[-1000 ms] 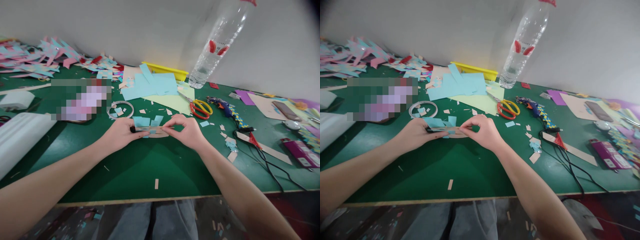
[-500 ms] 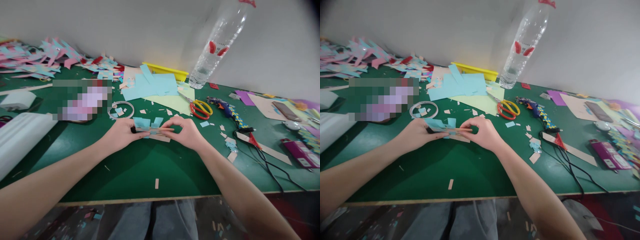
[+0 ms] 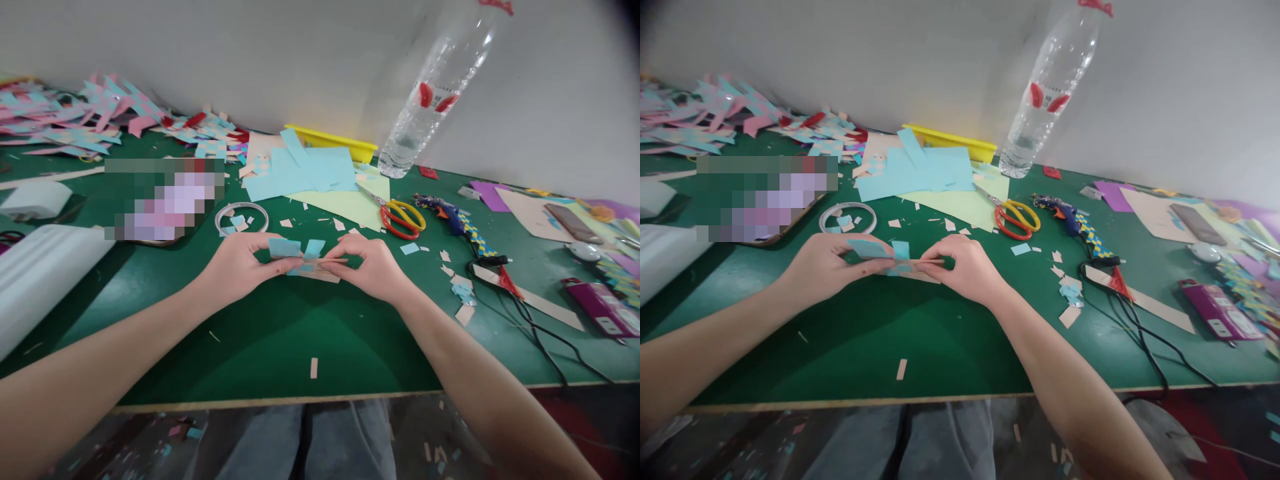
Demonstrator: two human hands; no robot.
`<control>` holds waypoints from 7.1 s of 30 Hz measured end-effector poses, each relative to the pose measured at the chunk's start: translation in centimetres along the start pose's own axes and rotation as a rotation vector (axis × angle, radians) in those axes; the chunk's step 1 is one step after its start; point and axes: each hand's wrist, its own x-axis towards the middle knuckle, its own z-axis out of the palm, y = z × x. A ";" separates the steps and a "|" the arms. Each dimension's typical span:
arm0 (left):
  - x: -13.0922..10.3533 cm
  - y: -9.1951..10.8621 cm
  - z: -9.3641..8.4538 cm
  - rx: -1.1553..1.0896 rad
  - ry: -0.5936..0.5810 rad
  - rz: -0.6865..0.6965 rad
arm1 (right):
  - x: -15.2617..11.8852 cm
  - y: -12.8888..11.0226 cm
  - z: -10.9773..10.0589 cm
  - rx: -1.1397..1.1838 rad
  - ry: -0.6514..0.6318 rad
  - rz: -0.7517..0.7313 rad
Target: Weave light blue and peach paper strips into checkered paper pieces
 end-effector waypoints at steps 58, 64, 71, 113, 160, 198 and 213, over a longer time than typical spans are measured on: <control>0.1 -1.2 0.3 -0.337 0.258 -0.081 | 0.1 -0.3 -0.2 0.042 0.180 0.269; 0.2 -0.1 0.6 -0.522 -0.114 -0.262 | 0.0 0.3 0.2 -0.278 0.337 -0.154; 0.1 0.3 0.6 -0.629 -0.201 -0.357 | -0.7 0.3 -0.8 -0.459 0.195 -0.386; -0.1 -0.3 0.8 -0.415 0.065 -0.223 | 0.2 -1.7 0.9 0.540 0.235 0.352; -0.3 0.0 0.6 -0.185 0.092 -0.069 | -0.3 -2.2 0.5 0.338 0.243 0.180; -0.4 0.8 0.6 -0.909 0.030 -0.361 | -0.3 -3.2 0.3 0.400 0.201 0.282; -0.1 0.6 0.7 -0.738 -0.166 -0.435 | 0.2 -2.3 0.0 0.875 -0.016 0.597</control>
